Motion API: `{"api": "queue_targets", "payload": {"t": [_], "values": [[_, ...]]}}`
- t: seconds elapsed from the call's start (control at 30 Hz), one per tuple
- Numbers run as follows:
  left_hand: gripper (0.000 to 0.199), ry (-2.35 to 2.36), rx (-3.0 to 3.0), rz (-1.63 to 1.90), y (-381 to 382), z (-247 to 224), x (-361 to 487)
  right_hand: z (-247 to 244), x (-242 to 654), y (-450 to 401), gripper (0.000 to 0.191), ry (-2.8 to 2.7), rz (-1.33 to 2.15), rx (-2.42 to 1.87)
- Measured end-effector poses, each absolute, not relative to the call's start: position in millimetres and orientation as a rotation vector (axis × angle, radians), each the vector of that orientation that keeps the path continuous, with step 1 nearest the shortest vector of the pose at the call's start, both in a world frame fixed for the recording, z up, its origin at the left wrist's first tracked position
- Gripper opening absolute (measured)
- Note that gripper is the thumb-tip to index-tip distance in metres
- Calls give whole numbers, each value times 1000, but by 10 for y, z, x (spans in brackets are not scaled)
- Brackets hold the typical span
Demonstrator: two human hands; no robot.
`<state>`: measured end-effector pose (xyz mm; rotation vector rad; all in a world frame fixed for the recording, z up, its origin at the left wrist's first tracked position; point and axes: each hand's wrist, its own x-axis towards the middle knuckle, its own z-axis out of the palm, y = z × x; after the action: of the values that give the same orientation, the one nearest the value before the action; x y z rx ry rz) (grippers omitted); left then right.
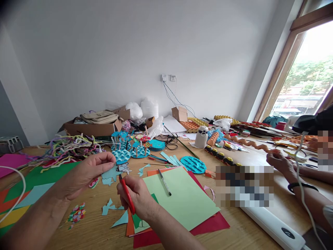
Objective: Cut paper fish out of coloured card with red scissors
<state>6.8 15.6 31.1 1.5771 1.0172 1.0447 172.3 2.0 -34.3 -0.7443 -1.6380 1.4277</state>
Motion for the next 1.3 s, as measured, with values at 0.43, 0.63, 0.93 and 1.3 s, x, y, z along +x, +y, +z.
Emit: {"api": "queue_targets", "payload": {"t": [0.43,0.63,0.93,1.3], "values": [[12,1033,1580,1016,163,324,69,-385,1702,44,24,-1623,1391,-787],[12,1025,1575,1020,169,305,63,-377,1703,47,25,-1636,1364,-818],[14,1052,1614,1055,158,335,55,-345,1717,44,38,-1564,1405,-760],[10,1070,1909,1036,332,153,67,-206,1737,95,32,-1266,1369,-654]]}}
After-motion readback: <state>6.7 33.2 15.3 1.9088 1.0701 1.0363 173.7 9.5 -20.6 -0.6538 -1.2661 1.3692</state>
